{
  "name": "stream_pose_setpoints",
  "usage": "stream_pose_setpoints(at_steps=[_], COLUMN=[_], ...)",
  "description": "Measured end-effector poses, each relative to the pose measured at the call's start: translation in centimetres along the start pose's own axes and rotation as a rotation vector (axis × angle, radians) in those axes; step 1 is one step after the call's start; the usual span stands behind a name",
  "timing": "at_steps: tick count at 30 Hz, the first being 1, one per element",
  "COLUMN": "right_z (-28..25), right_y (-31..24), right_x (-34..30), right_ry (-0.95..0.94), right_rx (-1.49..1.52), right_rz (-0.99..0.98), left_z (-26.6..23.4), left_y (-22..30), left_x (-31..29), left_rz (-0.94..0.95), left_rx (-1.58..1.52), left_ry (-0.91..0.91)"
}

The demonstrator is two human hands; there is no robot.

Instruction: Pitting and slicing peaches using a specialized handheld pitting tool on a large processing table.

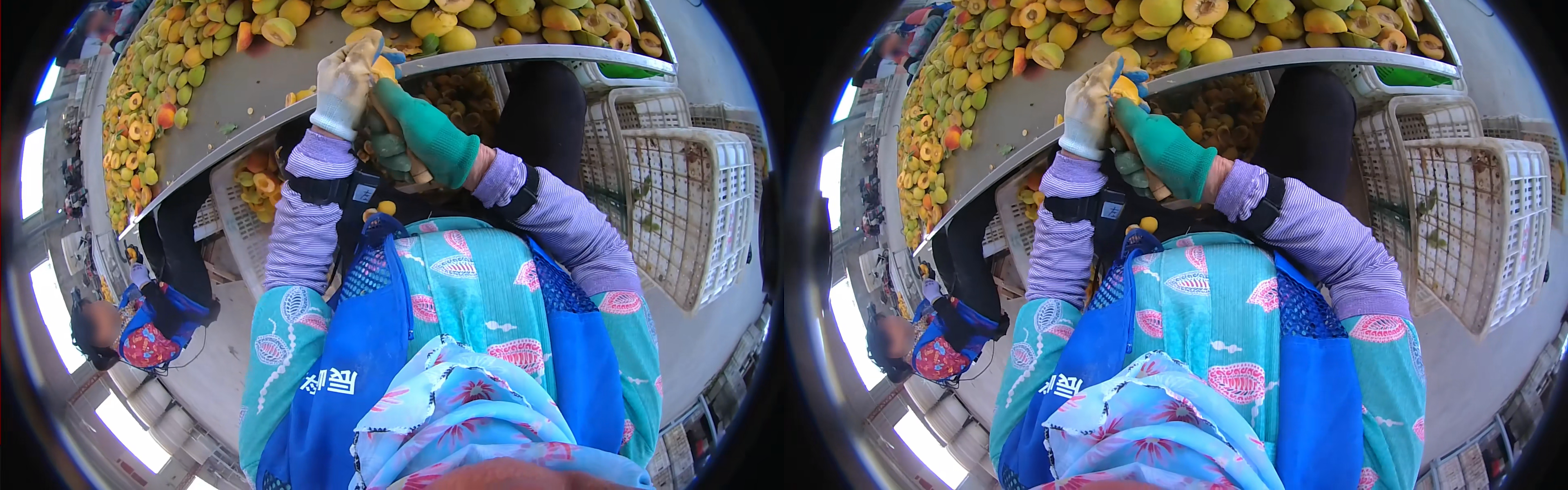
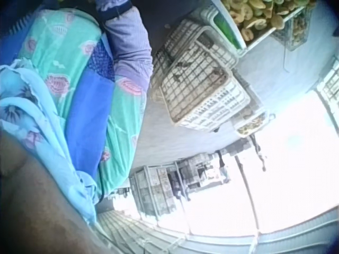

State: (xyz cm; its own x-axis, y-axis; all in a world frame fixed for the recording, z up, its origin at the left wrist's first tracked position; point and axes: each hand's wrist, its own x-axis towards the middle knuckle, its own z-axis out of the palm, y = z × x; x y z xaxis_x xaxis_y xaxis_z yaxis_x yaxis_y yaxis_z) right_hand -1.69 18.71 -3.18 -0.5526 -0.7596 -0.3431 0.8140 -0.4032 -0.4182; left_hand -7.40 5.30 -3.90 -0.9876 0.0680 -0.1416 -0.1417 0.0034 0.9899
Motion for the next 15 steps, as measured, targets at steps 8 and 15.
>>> stream_pose_setpoints(at_steps=[8, 15], right_z=[-0.5, -3.5], right_y=[1.7, 3.2], right_x=[1.1, -0.8], right_ry=[-0.716, 0.003], right_rx=[0.533, 0.254], right_rz=[0.093, 0.242], left_z=[-0.5, -17.1], left_y=[1.6, 2.9], left_x=[-2.8, -8.7], left_rz=[-0.117, -0.238], left_rx=[-0.557, 0.927], left_ry=[0.146, 0.440])
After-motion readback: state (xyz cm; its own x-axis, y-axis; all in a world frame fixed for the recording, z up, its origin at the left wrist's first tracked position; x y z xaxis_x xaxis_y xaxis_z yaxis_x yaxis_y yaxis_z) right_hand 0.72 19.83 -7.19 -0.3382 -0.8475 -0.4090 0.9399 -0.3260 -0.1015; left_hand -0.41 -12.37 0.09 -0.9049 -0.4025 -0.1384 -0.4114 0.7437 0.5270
